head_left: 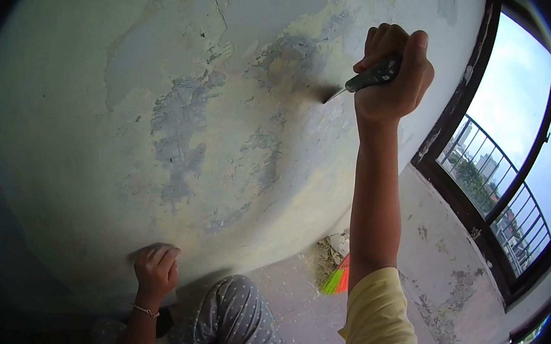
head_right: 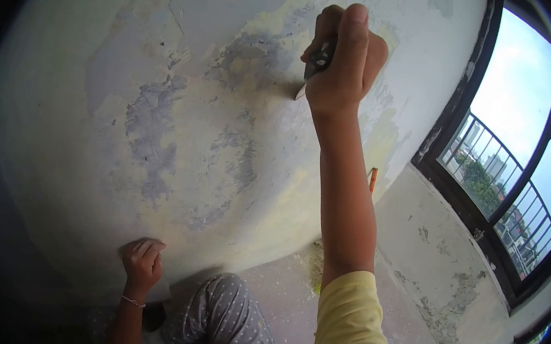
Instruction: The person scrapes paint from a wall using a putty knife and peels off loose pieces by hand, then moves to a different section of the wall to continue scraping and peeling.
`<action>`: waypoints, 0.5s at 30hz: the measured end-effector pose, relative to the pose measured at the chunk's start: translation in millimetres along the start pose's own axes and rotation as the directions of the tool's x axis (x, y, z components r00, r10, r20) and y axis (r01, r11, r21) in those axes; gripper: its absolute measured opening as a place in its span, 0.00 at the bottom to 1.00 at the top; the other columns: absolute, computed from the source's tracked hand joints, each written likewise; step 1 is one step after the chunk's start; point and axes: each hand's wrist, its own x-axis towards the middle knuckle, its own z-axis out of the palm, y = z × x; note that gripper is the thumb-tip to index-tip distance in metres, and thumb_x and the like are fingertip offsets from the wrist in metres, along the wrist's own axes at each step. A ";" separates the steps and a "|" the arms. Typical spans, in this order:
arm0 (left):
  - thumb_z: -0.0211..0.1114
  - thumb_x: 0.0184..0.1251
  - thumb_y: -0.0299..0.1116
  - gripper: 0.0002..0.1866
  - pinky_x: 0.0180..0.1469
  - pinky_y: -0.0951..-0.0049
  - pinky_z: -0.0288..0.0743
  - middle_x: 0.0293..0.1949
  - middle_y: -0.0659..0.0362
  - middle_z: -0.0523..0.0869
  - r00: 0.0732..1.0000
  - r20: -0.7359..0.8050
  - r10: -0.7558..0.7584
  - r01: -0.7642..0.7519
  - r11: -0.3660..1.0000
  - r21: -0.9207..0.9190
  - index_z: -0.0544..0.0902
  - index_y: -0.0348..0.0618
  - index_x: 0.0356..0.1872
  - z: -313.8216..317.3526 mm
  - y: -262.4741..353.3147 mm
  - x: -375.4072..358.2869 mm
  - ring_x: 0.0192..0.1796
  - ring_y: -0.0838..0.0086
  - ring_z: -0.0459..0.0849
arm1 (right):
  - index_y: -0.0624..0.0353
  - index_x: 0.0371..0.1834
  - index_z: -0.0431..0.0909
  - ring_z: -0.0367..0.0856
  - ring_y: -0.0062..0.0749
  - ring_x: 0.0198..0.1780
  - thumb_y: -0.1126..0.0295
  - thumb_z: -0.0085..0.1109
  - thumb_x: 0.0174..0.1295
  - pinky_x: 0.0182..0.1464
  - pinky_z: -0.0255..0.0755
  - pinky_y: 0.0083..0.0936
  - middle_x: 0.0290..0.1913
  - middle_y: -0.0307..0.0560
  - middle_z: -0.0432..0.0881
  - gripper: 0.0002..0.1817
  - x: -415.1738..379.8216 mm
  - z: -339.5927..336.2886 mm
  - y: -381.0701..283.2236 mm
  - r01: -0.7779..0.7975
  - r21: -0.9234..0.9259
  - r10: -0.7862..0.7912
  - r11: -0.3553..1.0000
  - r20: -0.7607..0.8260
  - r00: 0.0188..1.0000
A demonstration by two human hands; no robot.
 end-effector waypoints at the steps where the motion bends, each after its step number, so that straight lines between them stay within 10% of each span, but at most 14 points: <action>1: 0.62 0.50 0.25 0.10 0.41 0.61 0.79 0.34 0.58 0.86 1.000 -0.009 -0.011 0.011 1.000 0.011 0.84 0.44 0.36 -0.6 -0.4 0.3 0.36 0.63 0.85 | 0.57 0.12 0.64 0.54 0.24 0.10 0.56 0.29 0.75 0.16 0.48 0.23 0.10 0.43 0.61 0.31 7.2 1.1 -9.7 0.096 0.122 -0.094 0.988 -0.024 0.995; 15: 0.61 0.50 0.25 0.10 0.42 0.62 0.78 0.33 0.58 0.86 0.998 0.007 -0.055 0.055 0.998 0.019 0.83 0.45 0.35 2.3 -5.7 2.9 0.37 0.63 0.86 | 0.55 0.14 0.63 0.52 0.23 0.11 0.55 0.28 0.71 0.16 0.47 0.22 0.10 0.41 0.60 0.28 30.6 0.7 -44.8 0.162 0.164 -0.174 0.973 0.058 0.983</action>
